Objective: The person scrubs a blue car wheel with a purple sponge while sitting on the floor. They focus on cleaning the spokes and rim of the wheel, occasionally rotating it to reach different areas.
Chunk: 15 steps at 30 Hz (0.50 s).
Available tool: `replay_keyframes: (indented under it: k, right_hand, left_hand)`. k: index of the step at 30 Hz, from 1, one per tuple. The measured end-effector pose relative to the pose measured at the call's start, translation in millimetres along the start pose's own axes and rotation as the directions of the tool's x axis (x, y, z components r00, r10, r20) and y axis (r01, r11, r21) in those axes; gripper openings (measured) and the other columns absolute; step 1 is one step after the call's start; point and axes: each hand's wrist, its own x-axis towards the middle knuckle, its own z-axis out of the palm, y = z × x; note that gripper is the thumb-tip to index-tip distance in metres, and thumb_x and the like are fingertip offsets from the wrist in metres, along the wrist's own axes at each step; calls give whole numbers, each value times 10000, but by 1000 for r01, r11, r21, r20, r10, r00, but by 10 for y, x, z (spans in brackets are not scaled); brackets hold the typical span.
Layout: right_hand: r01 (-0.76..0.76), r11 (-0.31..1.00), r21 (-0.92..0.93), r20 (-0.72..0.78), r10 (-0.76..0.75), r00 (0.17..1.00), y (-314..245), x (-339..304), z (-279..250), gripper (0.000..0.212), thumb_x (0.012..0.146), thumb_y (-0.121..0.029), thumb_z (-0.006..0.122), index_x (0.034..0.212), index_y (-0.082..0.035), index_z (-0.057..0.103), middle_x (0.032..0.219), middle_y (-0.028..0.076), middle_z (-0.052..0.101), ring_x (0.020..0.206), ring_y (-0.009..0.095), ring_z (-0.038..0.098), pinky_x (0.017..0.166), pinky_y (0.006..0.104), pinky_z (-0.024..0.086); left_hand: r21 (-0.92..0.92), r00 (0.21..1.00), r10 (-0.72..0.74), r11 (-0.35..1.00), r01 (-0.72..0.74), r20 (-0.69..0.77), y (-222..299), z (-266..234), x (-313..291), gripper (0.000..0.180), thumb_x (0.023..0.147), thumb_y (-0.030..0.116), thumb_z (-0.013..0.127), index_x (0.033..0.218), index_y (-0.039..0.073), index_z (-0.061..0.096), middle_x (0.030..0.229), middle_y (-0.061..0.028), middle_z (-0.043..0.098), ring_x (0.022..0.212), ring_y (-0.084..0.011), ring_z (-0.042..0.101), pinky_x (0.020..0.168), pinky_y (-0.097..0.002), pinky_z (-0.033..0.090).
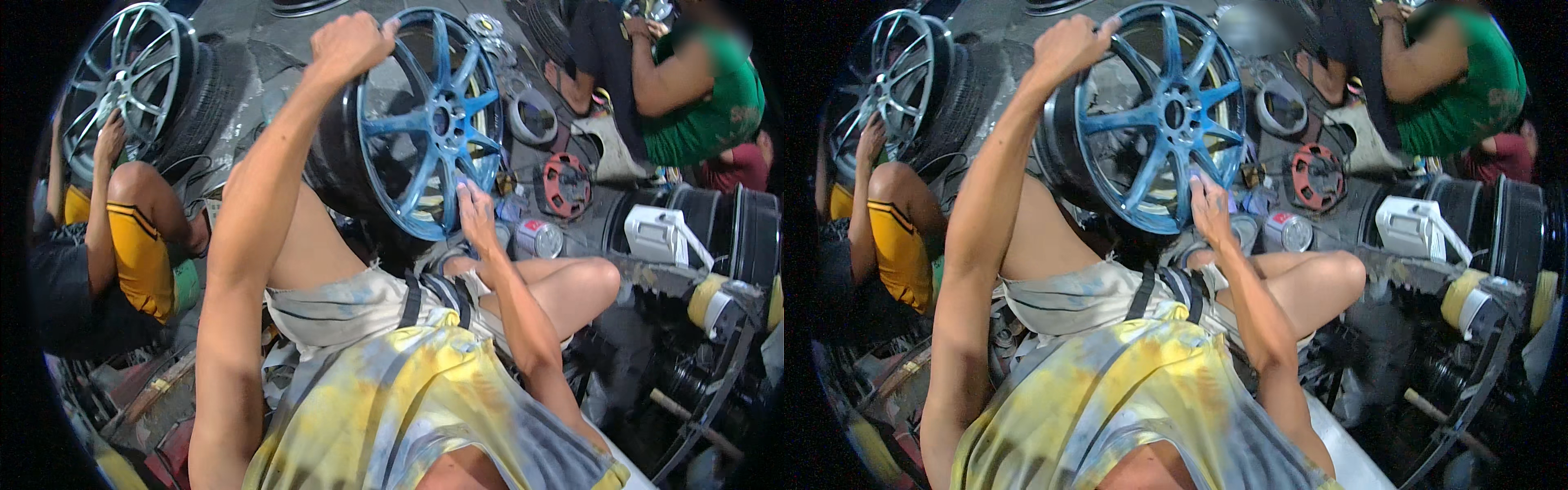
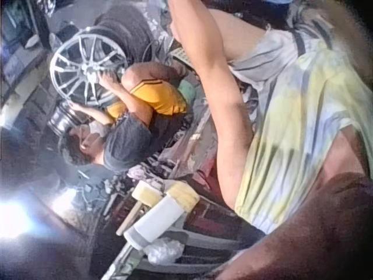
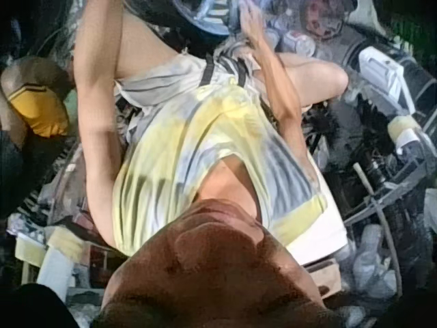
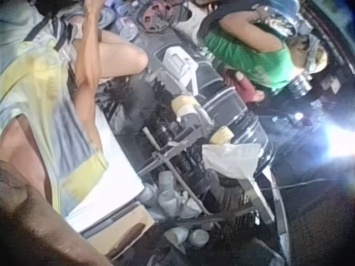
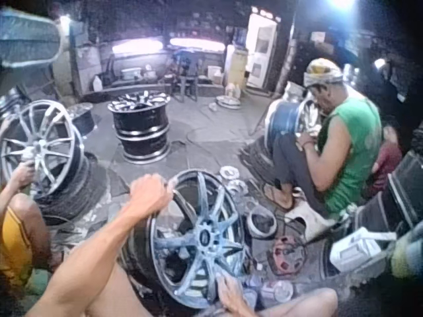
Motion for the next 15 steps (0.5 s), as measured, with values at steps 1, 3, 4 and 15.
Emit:
replay_keyframes:
  k: [1, 3, 4, 15]
  right_hand:
    - [-5, 1000, -23, 66, 6, 998, 54, 18, -32, 356, 1066, -286, 493, 1068, 30, 658, 780, 233, 612, 724, 380, 648, 704, 480, 480]
    - [-211, 900, 383, 55, 206, 977, -192, 209, -236, 376, 1063, -298, 501, 1087, 31, 682, 784, 216, 642, 768, 401, 676, 710, 483, 512]
    - [-174, 918, 356, -85, 217, 972, -111, 276, -352, 371, 1056, -288, 502, 1086, 35, 683, 840, 221, 668, 782, 423, 674, 720, 489, 527]
    - [-412, 779, -473, 51, 491, 870, 1962, -103, 29, 345, 920, -354, 649, 1145, -107, 740, 1242, 243, 670, 1156, 396, 644, 996, 456, 505]
  left_hand:
    - [25, 1000, 18, 1000, -17, -8, -28, 60, 27, 706, 976, 658, 469, 1028, 27, 782, 1008, -292, 733, 997, -479, 703, 895, -551, 541]
    - [1, 999, -14, 1000, 14, -50, 78, 28, 3, 616, 965, 568, 542, 886, 1, 773, 894, -299, 712, 887, -479, 702, 821, -545, 552]
    - [-15, 997, -18, 1000, 17, -75, 171, 13, 18, 584, 959, 522, 579, 815, -11, 768, 838, -303, 701, 832, -479, 702, 784, -542, 558]
    - [109, 996, -38, 994, 29, 86, 292, 75, 338, 688, 979, 617, 469, 1125, 8, 754, 1136, -288, 714, 1118, -449, 675, 982, -533, 505]
